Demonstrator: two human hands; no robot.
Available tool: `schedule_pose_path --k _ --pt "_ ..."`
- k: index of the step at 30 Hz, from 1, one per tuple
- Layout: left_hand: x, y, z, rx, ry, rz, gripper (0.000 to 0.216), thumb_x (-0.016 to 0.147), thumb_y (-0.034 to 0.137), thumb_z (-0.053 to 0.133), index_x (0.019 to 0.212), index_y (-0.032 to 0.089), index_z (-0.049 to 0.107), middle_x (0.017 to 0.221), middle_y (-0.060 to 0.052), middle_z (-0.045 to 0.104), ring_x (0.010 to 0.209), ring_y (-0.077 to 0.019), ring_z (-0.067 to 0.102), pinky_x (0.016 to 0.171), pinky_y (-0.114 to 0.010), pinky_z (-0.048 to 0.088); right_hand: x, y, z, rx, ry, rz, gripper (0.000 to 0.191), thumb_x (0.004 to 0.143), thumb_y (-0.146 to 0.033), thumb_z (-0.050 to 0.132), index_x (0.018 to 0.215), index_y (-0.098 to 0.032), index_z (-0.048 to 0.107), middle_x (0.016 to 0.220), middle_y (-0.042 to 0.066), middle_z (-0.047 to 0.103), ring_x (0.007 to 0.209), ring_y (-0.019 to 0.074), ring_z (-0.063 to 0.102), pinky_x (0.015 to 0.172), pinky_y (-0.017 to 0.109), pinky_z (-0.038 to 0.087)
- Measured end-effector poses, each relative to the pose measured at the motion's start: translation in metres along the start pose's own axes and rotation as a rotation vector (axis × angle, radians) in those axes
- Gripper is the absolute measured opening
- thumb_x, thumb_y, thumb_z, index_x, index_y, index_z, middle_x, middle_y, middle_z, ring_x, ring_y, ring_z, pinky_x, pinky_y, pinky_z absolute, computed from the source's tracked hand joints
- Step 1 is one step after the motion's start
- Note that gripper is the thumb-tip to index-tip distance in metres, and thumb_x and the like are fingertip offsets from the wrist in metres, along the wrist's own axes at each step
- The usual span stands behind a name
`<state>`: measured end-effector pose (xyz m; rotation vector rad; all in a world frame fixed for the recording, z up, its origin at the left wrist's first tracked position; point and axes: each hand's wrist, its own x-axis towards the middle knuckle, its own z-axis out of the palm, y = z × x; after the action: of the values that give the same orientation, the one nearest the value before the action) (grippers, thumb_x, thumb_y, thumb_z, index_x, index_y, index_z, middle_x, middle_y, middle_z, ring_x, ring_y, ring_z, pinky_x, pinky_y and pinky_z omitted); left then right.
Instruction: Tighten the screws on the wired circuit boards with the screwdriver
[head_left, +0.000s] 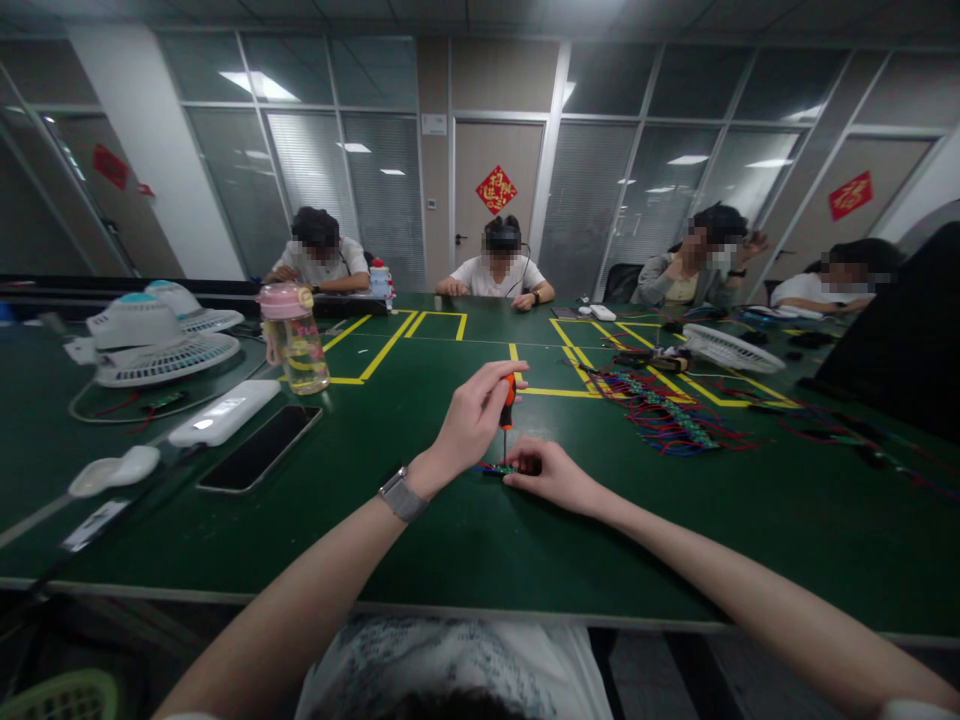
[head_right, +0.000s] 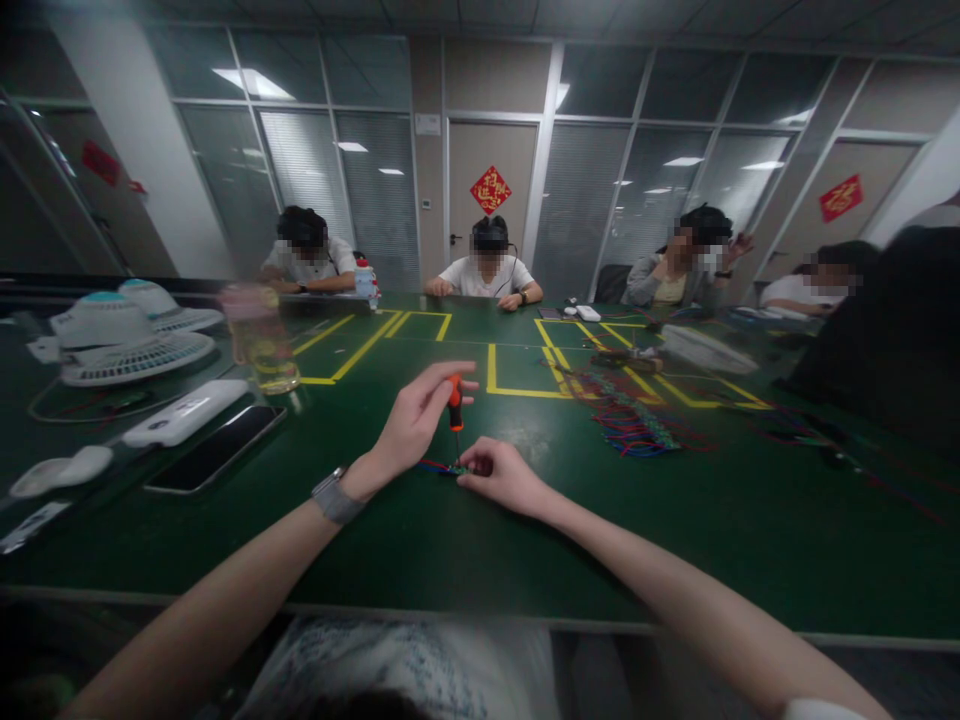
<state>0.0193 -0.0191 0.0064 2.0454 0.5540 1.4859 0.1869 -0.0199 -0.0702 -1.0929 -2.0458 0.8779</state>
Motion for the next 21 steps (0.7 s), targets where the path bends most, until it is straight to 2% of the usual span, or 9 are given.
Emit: schedule_pose_path --k 3,6,8,10,13,16,18,21 --pt "0.004 0.003 0.002 0.009 -0.044 -0.012 0.025 0.093 0.026 0.046 0.11 0.02 0.063 0.105 -0.007 0.06 0.082 -0.0127 0.064 0.071 -0.024 0.055 0.001 0.001 0.003 -0.064 0.036 -0.047 0.01 0.072 -0.021 0.069 0.078 -0.014 0.067 0.069 -0.001 0.055 0.062 0.0113 0.047 0.058 0.024 0.037" --pt "0.008 0.005 0.005 0.158 0.001 0.016 0.016 0.085 0.028 0.06 0.095 0.019 0.069 0.089 -0.004 0.056 0.073 -0.0111 0.059 0.062 -0.022 0.051 0.003 0.003 0.001 -0.047 0.021 -0.051 0.01 0.072 -0.022 0.07 0.074 -0.014 0.065 0.069 -0.001 0.056 0.061 0.0108 0.046 0.057 0.024 0.036" --pt "0.012 0.005 0.005 0.24 0.02 0.044 0.015 0.084 0.029 0.062 0.089 0.018 0.07 0.085 -0.003 0.054 0.074 -0.0119 0.056 0.064 -0.023 0.05 0.005 0.004 -0.001 -0.031 0.005 -0.046 0.011 0.071 -0.023 0.071 0.073 -0.014 0.065 0.069 -0.001 0.057 0.06 0.0104 0.045 0.056 0.024 0.036" --pt "0.017 0.005 0.002 0.268 -0.007 0.061 0.019 0.088 0.029 0.055 0.092 0.018 0.07 0.087 -0.004 0.057 0.08 -0.0136 0.058 0.073 -0.026 0.05 0.007 0.004 -0.003 0.001 -0.028 -0.031 0.014 0.07 -0.025 0.072 0.072 -0.013 0.065 0.07 0.0 0.058 0.058 0.0098 0.045 0.054 0.023 0.034" --pt "0.025 0.002 -0.005 0.193 -0.076 0.019 0.024 0.092 0.022 0.045 0.1 0.018 0.068 0.1 -0.007 0.063 0.096 -0.0173 0.06 0.086 -0.032 0.049 0.01 0.004 -0.003 0.055 -0.07 -0.022 0.016 0.069 -0.027 0.073 0.071 -0.012 0.065 0.072 0.001 0.059 0.056 0.009 0.044 0.052 0.023 0.033" --pt "0.03 -0.004 -0.01 -0.077 -0.156 -0.132 0.024 0.091 0.025 0.048 0.104 0.015 0.066 0.094 -0.007 0.067 0.084 -0.0165 0.066 0.075 -0.031 0.054 0.012 0.004 0.001 0.065 -0.032 -0.051 0.014 0.069 -0.025 0.072 0.072 -0.013 0.067 0.071 0.0 0.057 0.059 0.0097 0.045 0.054 0.023 0.035" --pt "0.029 -0.007 -0.012 -0.141 -0.118 -0.163 0.022 0.087 0.027 0.056 0.1 0.014 0.067 0.087 -0.006 0.067 0.074 -0.0143 0.066 0.069 -0.028 0.054 0.013 0.004 0.005 0.043 -0.001 -0.079 0.012 0.07 -0.024 0.071 0.074 -0.013 0.068 0.071 0.001 0.056 0.061 0.0104 0.046 0.055 0.023 0.036" --pt "0.024 -0.01 -0.011 -0.074 -0.024 -0.111 0.019 0.08 0.03 0.065 0.091 0.016 0.07 0.084 -0.004 0.062 0.064 -0.0106 0.061 0.061 -0.024 0.052 0.012 0.004 0.008 0.005 0.01 -0.102 0.012 0.071 -0.024 0.071 0.074 -0.013 0.069 0.076 0.002 0.058 0.062 0.0109 0.047 0.056 0.024 0.036"
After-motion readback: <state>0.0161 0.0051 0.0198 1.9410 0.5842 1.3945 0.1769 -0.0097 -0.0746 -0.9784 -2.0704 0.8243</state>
